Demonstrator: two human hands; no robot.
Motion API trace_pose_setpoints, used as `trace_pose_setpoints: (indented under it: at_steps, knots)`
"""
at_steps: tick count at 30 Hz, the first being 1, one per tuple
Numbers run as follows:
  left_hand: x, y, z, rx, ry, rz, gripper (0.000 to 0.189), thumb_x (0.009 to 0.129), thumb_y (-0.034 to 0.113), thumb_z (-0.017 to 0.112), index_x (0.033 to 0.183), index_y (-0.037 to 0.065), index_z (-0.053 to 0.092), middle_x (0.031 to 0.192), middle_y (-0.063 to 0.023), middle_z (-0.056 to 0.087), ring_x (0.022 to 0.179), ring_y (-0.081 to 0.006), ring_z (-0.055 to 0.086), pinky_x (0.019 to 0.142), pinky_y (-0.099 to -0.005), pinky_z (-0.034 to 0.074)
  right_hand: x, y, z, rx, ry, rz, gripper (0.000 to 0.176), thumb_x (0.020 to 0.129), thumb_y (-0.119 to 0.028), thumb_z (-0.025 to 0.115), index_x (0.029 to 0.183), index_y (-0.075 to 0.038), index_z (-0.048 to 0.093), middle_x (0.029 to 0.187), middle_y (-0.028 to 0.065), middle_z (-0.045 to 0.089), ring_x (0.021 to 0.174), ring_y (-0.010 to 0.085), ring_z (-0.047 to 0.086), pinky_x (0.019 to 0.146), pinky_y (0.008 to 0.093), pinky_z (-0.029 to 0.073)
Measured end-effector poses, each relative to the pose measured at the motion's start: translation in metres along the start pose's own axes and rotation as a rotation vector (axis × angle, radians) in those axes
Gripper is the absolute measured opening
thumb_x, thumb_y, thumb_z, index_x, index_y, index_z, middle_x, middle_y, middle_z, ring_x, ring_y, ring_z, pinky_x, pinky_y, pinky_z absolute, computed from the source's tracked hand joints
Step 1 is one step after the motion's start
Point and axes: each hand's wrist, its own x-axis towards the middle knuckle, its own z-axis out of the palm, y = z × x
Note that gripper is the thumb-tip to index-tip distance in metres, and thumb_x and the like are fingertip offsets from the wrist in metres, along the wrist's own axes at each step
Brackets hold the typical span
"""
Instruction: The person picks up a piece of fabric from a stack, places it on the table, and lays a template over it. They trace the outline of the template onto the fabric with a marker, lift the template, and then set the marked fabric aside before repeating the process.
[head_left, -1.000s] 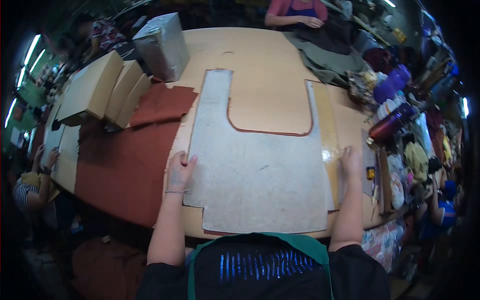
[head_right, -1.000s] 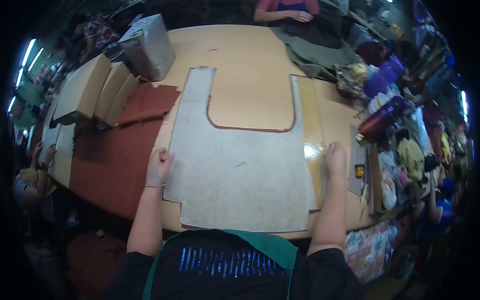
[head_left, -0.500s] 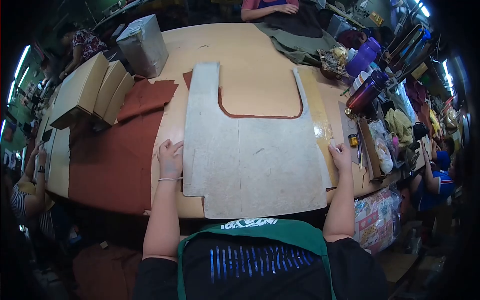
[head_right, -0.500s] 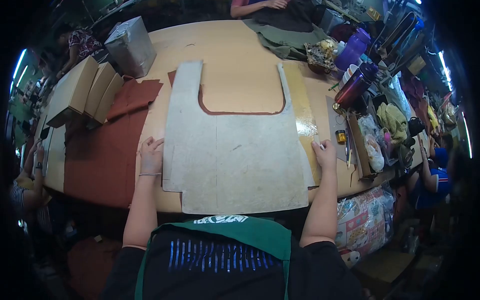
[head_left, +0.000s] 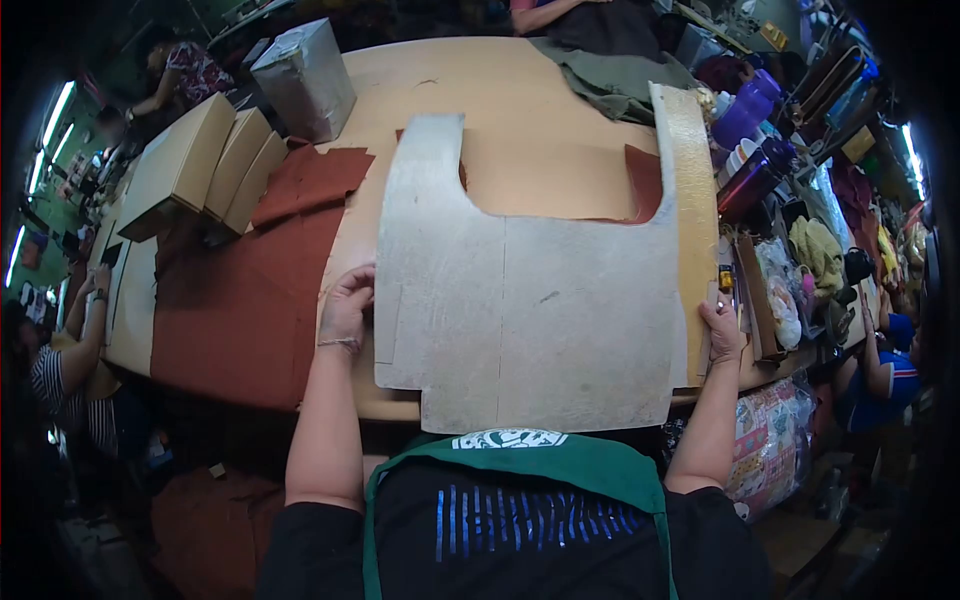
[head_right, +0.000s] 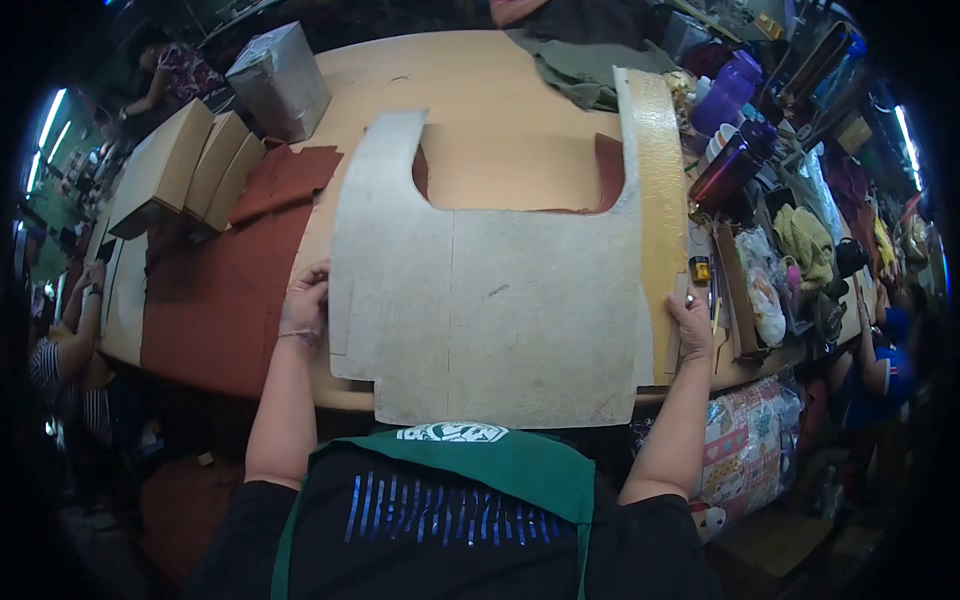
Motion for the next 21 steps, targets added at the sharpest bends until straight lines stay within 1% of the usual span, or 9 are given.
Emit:
trace_pose_setpoints:
  at_steps: [1, 3, 5, 8, 10, 14, 17, 20, 21]
  knots:
    - [-0.005, 0.01, 0.0, -0.169, -0.058, -0.012, 0.028, 0.076, -0.01, 0.044, 0.098, 0.001, 0.058, 0.112, -0.0087, 0.054, 0.086, -0.0126, 0.056, 0.072, -0.0241, 0.047, 0.001, 0.002, -0.004, -0.026, -0.024, 0.028, 0.032, 0.076, -0.01, 0.064, 0.106, -0.004, 0.051, 0.091, 0.003, 0.06, 0.076, 0.0093, 0.057, 0.068, 0.0226, 0.046]
    - [-0.023, 0.039, 0.038, -0.15, 0.011, -0.118, 0.033, 0.077, -0.011, 0.044, 0.104, 0.001, 0.057, 0.115, -0.0087, 0.052, 0.095, -0.0136, 0.054, 0.079, -0.0243, 0.046, 0.005, 0.008, -0.009, -0.075, -0.067, 0.073, 0.034, 0.076, -0.009, 0.063, 0.108, -0.004, 0.051, 0.095, 0.0035, 0.06, 0.079, 0.0101, 0.057, 0.069, 0.0228, 0.046]
    - [-0.023, 0.036, 0.038, -0.064, 0.026, -0.181, 0.035, 0.079, -0.009, 0.043, 0.11, 0.002, 0.054, 0.116, -0.009, 0.051, 0.1, -0.0152, 0.053, 0.082, -0.0256, 0.045, 0.005, 0.014, -0.015, -0.039, -0.028, 0.019, 0.031, 0.077, -0.008, 0.062, 0.106, -0.003, 0.052, 0.095, 0.0036, 0.06, 0.081, 0.0106, 0.057, 0.071, 0.0232, 0.045]
    - [-0.004, 0.011, 0.016, -0.424, -0.161, -0.366, 0.033, 0.082, -0.003, 0.043, 0.115, 0.001, 0.048, 0.109, -0.0105, 0.054, 0.094, -0.0183, 0.054, 0.079, -0.0288, 0.046, -0.003, 0.007, -0.019, 0.018, -0.016, -0.174, 0.032, 0.077, -0.01, 0.061, 0.106, -0.001, 0.053, 0.096, 0.0038, 0.059, 0.084, 0.0113, 0.055, 0.075, 0.0237, 0.043]
    - [0.015, -0.03, 0.0, 0.041, 0.011, -0.114, 0.032, 0.081, 0.001, 0.046, 0.114, 0.0, 0.047, 0.101, -0.0129, 0.055, 0.088, -0.0204, 0.054, 0.076, -0.0311, 0.045, -0.019, -0.008, -0.031, 0.02, -0.005, -0.24, 0.036, 0.075, -0.012, 0.062, 0.108, 0.0, 0.051, 0.098, 0.0042, 0.058, 0.088, 0.0122, 0.054, 0.079, 0.0241, 0.04]
    - [-0.014, 0.005, 0.046, 1.36, 0.163, 0.447, 0.03, 0.08, 0.011, 0.05, 0.108, -0.001, 0.048, 0.085, -0.0102, 0.058, 0.071, -0.0182, 0.056, 0.061, -0.0295, 0.048, -0.052, -0.039, -0.054, -0.036, 0.0, -0.302, 0.049, 0.072, -0.015, 0.065, 0.114, 0.001, 0.046, 0.107, 0.0061, 0.053, 0.094, 0.0161, 0.051, 0.086, 0.0261, 0.036]
    - [-0.012, 0.016, 0.054, 1.275, 0.014, -0.129, 0.036, 0.075, 0.008, 0.052, 0.109, -0.003, 0.047, 0.087, -0.0131, 0.058, 0.073, -0.0188, 0.058, 0.061, -0.031, 0.048, -0.06, -0.049, -0.045, -0.103, 0.048, -0.345, 0.049, 0.072, -0.014, 0.065, 0.116, -0.001, 0.046, 0.106, 0.0052, 0.054, 0.095, 0.0157, 0.05, 0.086, 0.0266, 0.036]
    - [-0.01, 0.014, 0.055, 1.024, -0.369, 0.12, 0.032, 0.075, 0.008, 0.051, 0.105, -0.003, 0.049, 0.081, -0.0161, 0.058, 0.068, -0.0266, 0.058, 0.061, -0.032, 0.047, -0.059, -0.045, -0.048, -0.091, 0.053, -0.347, 0.049, 0.072, -0.015, 0.067, 0.115, -0.002, 0.047, 0.105, 0.0043, 0.054, 0.094, 0.0148, 0.05, 0.086, 0.0264, 0.036]
    - [-0.01, 0.012, 0.059, 0.659, -0.267, -0.119, 0.032, 0.075, 0.009, 0.051, 0.105, -0.002, 0.049, 0.083, -0.0159, 0.058, 0.07, -0.0264, 0.059, 0.061, -0.0321, 0.048, -0.059, -0.041, -0.053, -0.089, 0.051, -0.34, 0.05, 0.071, -0.015, 0.067, 0.115, -0.002, 0.047, 0.104, 0.0042, 0.054, 0.094, 0.0146, 0.05, 0.086, 0.0262, 0.036]
